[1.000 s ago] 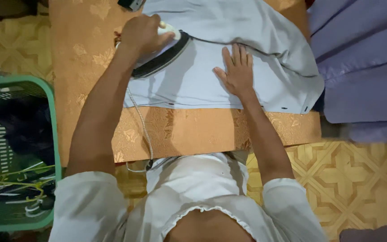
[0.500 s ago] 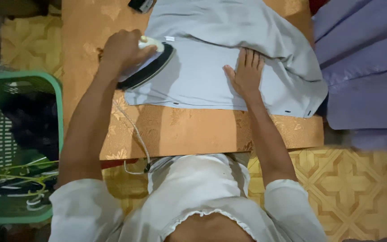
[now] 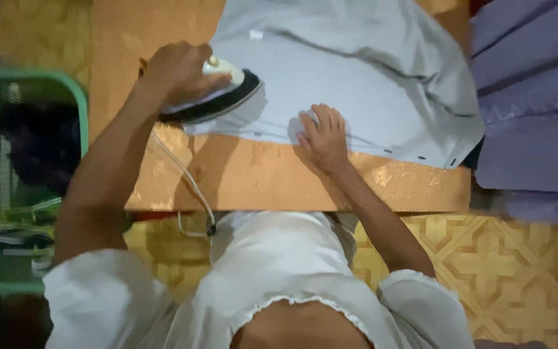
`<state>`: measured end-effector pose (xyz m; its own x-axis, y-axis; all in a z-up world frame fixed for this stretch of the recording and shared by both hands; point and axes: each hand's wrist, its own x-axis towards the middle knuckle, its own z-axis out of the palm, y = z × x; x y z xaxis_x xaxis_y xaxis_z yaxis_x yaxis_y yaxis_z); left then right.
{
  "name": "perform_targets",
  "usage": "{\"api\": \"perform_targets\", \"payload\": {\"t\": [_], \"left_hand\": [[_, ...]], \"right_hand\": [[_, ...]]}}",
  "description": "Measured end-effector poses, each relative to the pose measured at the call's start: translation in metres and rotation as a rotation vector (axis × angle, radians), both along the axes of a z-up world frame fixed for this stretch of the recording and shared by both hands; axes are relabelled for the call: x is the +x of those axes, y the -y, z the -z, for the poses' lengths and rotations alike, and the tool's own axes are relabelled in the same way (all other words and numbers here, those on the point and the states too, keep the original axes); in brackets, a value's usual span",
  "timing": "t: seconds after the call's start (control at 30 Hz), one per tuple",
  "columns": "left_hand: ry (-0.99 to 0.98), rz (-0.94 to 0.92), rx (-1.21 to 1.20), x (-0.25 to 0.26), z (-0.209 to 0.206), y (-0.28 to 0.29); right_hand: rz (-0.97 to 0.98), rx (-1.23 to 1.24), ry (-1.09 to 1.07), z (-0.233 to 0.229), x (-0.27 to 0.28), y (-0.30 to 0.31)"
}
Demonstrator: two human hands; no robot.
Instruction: Ironing a light blue button-down shirt on a table covered with an orange cloth.
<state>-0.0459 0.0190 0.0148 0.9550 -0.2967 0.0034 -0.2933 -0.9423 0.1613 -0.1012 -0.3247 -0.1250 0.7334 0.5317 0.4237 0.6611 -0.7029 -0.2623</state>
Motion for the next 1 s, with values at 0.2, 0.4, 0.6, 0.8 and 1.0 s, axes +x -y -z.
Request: {"api": "perform_targets", "payload": {"t": [0.2,0.4,0.6,0.8,1.0], "left_hand": [[0.115,-0.029,0.027,-0.011,0.005,-0.011],[0.12,0.032,0.0,-0.006,-0.008,0.008],[0.182,0.155,-0.042,0.012,-0.009,0.043],[0.277,0.297,-0.027,0.046,0.014,0.104],[0.197,0.323,-0.119,0.073,0.033,0.142]], "right_hand": [[-0.163,-0.033,0.088,0.008,-0.017,-0.036],[-0.151,-0.117,0.144,-0.002,-0.02,-0.047],[-0.157,-0.032,0.162,0.004,-0.022,-0.041],[-0.104,-0.09,0.157,0.003,-0.026,-0.046],[-0.103,-0.124,0.139,0.007,-0.031,-0.041]]}}
